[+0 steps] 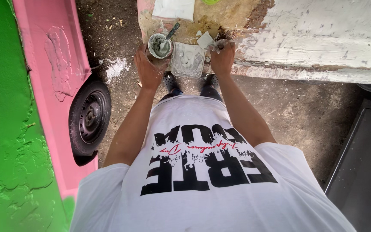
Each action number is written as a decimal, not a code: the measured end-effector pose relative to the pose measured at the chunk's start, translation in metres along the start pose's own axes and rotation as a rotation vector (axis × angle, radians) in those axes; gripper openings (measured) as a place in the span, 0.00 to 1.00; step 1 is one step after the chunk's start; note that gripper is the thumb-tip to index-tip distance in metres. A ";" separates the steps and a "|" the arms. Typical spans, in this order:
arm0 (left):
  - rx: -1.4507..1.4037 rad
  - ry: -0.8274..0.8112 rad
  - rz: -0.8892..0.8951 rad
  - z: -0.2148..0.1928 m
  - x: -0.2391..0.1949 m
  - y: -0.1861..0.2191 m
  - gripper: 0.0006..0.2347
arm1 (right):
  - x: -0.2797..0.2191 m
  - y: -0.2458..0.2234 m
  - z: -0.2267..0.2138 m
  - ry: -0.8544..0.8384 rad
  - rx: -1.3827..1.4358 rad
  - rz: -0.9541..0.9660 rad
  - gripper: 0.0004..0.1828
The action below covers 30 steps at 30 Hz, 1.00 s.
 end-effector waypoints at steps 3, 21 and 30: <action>0.118 -0.189 -0.295 0.018 -0.037 -0.023 0.24 | -0.003 0.009 0.000 -0.063 0.254 0.094 0.11; -1.149 -0.082 -1.162 0.149 -0.133 0.005 0.25 | 0.003 -0.010 -0.018 -0.455 0.726 0.190 0.07; -1.286 0.203 -0.903 0.162 -0.160 0.052 0.23 | 0.019 0.006 -0.074 -0.630 0.685 0.209 0.08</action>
Point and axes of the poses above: each hand's wrist, its own x-axis towards the middle knuckle, its own z-axis out of the palm, y = z × x, the point moved 8 cm from there along x, towards the middle knuckle, and after that the axes turned 10 degrees about x, right-handed, at the moved point
